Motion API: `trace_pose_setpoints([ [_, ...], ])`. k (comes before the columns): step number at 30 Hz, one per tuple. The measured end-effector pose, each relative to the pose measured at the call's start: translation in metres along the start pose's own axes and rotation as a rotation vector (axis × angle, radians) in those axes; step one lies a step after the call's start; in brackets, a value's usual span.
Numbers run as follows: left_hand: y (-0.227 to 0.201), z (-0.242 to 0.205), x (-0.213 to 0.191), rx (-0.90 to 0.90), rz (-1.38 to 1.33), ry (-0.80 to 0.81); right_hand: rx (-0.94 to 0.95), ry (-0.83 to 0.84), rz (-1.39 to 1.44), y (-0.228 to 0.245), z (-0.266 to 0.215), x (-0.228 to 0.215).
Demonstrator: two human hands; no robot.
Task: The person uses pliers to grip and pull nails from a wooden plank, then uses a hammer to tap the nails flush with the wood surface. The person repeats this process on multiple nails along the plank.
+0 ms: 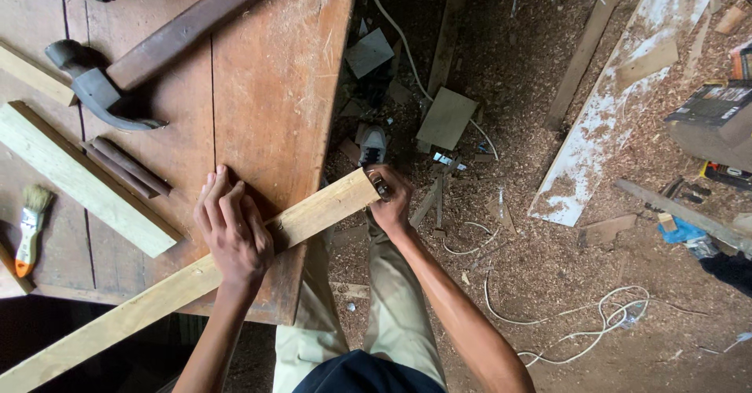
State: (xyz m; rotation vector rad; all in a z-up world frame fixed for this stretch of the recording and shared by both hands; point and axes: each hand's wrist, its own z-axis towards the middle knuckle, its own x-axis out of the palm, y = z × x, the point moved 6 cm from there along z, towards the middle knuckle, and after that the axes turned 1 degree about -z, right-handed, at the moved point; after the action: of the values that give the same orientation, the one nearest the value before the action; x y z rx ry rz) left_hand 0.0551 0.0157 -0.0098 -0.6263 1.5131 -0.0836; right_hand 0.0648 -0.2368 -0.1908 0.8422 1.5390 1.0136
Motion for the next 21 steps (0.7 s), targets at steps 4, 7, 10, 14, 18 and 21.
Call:
trace_pose_setpoints([
  [4, -0.002, 0.003, 0.002, 0.022, 0.009, -0.012, 0.155, 0.015, -0.012, -0.015, -0.016, 0.001],
  [7, -0.001, 0.003, 0.000, 0.023, 0.010, -0.017, 0.185, 0.086, -0.030, -0.019, -0.025, -0.004],
  [10, 0.000, 0.001, 0.000, 0.018, 0.003, -0.010, 0.155, 0.176, 0.014, -0.016, -0.030, -0.013],
  [14, 0.000, 0.001, 0.001, 0.021, 0.002, -0.009, 0.134, 0.307, 0.111, -0.006, -0.022, -0.017],
  [18, 0.002, 0.005, 0.002, 0.017, -0.003, -0.004, 0.310, 0.443, 0.238, 0.003, -0.010, -0.013],
  [21, 0.001, 0.002, 0.000, 0.019, -0.010, -0.007, 0.432, 0.528, 0.373, 0.020, -0.016, -0.018],
])
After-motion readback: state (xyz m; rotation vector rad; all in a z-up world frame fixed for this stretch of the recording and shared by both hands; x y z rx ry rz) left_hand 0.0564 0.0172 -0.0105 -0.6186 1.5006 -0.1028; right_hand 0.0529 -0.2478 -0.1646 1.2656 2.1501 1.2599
